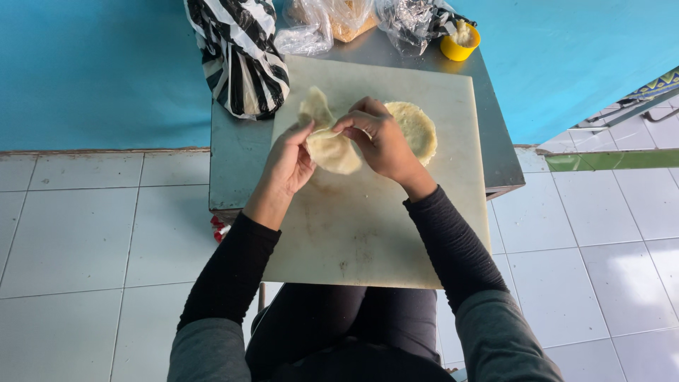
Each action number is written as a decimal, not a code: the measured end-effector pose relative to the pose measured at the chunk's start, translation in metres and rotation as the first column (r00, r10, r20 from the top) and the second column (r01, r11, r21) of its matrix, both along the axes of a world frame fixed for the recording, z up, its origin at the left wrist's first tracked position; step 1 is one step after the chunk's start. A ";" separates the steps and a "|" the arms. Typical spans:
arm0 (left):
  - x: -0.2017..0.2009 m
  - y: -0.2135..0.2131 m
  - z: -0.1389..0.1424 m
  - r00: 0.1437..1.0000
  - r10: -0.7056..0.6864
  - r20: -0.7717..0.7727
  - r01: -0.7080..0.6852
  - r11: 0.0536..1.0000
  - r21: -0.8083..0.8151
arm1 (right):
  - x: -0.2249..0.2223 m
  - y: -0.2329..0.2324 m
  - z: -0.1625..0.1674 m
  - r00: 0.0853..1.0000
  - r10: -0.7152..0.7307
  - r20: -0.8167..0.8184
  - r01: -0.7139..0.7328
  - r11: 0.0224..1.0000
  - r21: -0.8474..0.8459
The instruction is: The person sits at a small table and stretches pieces of dough by hand, pulling each piece thin and draping it over a stack of layered dough rounds on a cutting board. After building the stack, the person covers it with a plastic bag and trims the edges with a knife.
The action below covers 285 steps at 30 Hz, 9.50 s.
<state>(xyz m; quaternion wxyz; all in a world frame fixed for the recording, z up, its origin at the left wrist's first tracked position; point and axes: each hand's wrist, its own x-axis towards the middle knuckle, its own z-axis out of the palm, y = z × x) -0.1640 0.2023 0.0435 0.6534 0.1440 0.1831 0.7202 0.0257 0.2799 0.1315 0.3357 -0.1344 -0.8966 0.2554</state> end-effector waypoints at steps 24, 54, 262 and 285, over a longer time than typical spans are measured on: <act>0.059 0.037 0.068 0.900 0.271 -0.341 -0.213 0.957 0.198 | 0.000 0.030 0.015 0.901 -0.372 -0.226 0.264 0.880 -0.395; 0.085 0.114 0.076 0.992 -0.027 -0.126 0.048 0.985 0.166 | 0.041 0.087 0.046 0.969 -0.153 -0.196 0.082 0.940 -0.331; 0.036 0.074 0.116 0.182 0.595 -0.782 -0.009 0.797 0.604 | 0.040 0.046 0.067 0.898 -0.197 -0.394 0.156 0.979 -0.133; 0.024 0.054 0.138 0.247 0.574 -0.780 0.125 0.780 0.614 | 0.051 0.051 0.071 0.914 -0.025 -0.405 -0.192 0.853 -0.486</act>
